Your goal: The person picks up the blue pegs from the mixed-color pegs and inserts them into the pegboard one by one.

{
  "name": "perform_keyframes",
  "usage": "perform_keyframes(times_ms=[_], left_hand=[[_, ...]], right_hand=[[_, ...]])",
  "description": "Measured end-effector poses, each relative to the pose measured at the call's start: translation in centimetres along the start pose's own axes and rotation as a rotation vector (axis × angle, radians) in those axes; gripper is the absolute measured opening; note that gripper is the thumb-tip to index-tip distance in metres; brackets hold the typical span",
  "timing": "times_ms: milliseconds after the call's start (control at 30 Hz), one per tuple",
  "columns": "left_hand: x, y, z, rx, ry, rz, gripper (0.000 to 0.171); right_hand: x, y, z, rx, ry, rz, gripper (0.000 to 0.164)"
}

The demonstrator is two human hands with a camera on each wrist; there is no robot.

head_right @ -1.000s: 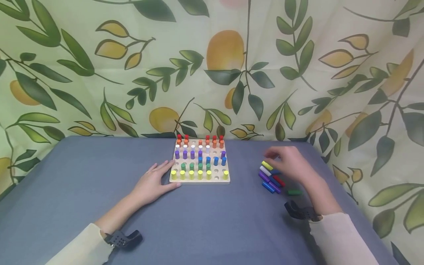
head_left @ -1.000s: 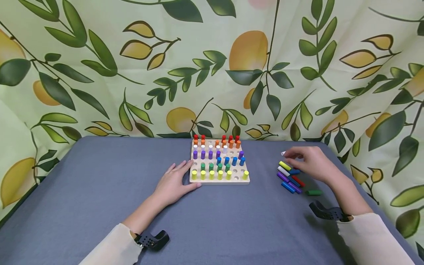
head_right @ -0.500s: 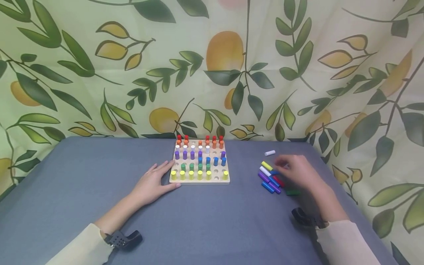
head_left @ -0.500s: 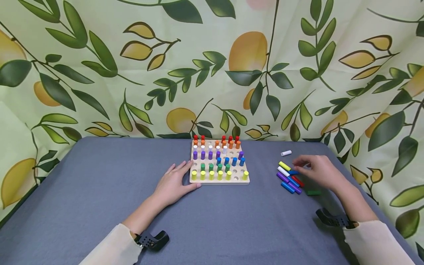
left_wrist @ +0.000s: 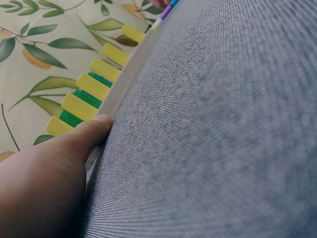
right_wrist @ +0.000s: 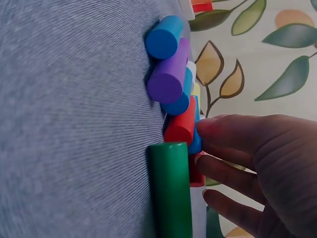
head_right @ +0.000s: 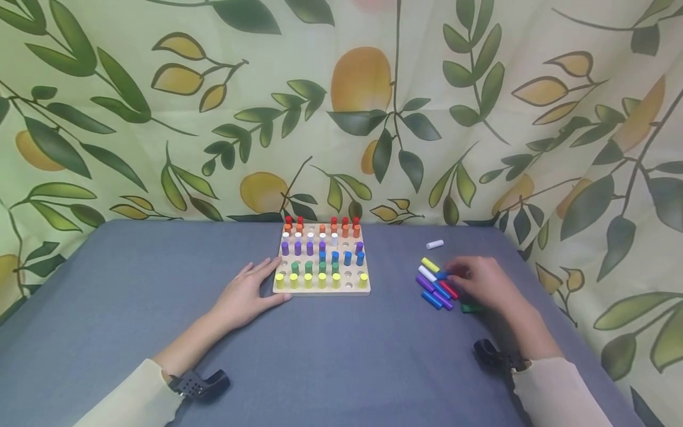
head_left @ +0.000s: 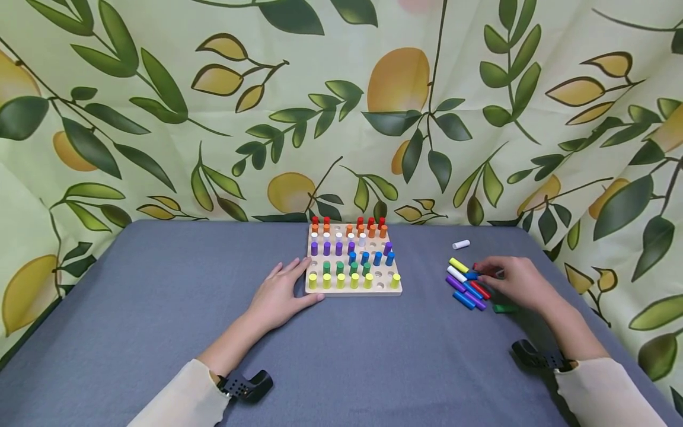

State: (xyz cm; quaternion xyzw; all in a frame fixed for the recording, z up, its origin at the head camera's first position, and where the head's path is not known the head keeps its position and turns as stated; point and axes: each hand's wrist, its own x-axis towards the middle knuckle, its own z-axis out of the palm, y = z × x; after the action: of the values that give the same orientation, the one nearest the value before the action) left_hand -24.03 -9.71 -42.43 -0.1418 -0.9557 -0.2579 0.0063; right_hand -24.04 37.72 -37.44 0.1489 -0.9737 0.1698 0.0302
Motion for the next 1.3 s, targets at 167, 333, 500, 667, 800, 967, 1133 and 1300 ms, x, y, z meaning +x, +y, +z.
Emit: perform_keyframes(times_ms=[167, 333, 500, 667, 800, 967, 1133, 1300], left_hand=[[-0.1, 0.0, -0.2, 0.0, 0.001, -0.001, 0.086], [0.0, 0.0, -0.2, 0.001, -0.006, 0.003, 0.087], [0.0, 0.0, -0.2, 0.001, -0.004, -0.001, 0.087], [0.1, -0.1, -0.1, 0.004, -0.003, 0.004, 0.087], [0.1, -0.1, 0.0, 0.006, -0.003, 0.007, 0.087], [0.1, -0.1, 0.0, 0.007, -0.001, 0.009, 0.087], [0.0, -0.1, -0.1, 0.006, 0.002, 0.011, 0.086], [0.0, -0.1, 0.0, 0.005, 0.003, 0.011, 0.086]], right_hand=[[-0.2, 0.2, 0.3, -0.01, -0.015, 0.008, 0.014], [-0.9, 0.6, 0.6, 0.001, -0.006, 0.029, 0.015], [-1.2, 0.9, 0.7, -0.002, 0.013, 0.034, 0.017], [-1.3, 0.8, 0.7, -0.006, 0.009, 0.043, 0.016], [-1.4, 0.4, 0.3, -0.006, 0.021, 0.042, 0.015], [-1.2, -0.8, -0.6, -0.032, 0.085, 0.0, 0.013], [-0.5, -2.2, -1.2, -0.07, 0.149, -0.073, 0.012], [0.3, -4.2, -1.9, -0.065, 0.17, -0.139, 0.015]])
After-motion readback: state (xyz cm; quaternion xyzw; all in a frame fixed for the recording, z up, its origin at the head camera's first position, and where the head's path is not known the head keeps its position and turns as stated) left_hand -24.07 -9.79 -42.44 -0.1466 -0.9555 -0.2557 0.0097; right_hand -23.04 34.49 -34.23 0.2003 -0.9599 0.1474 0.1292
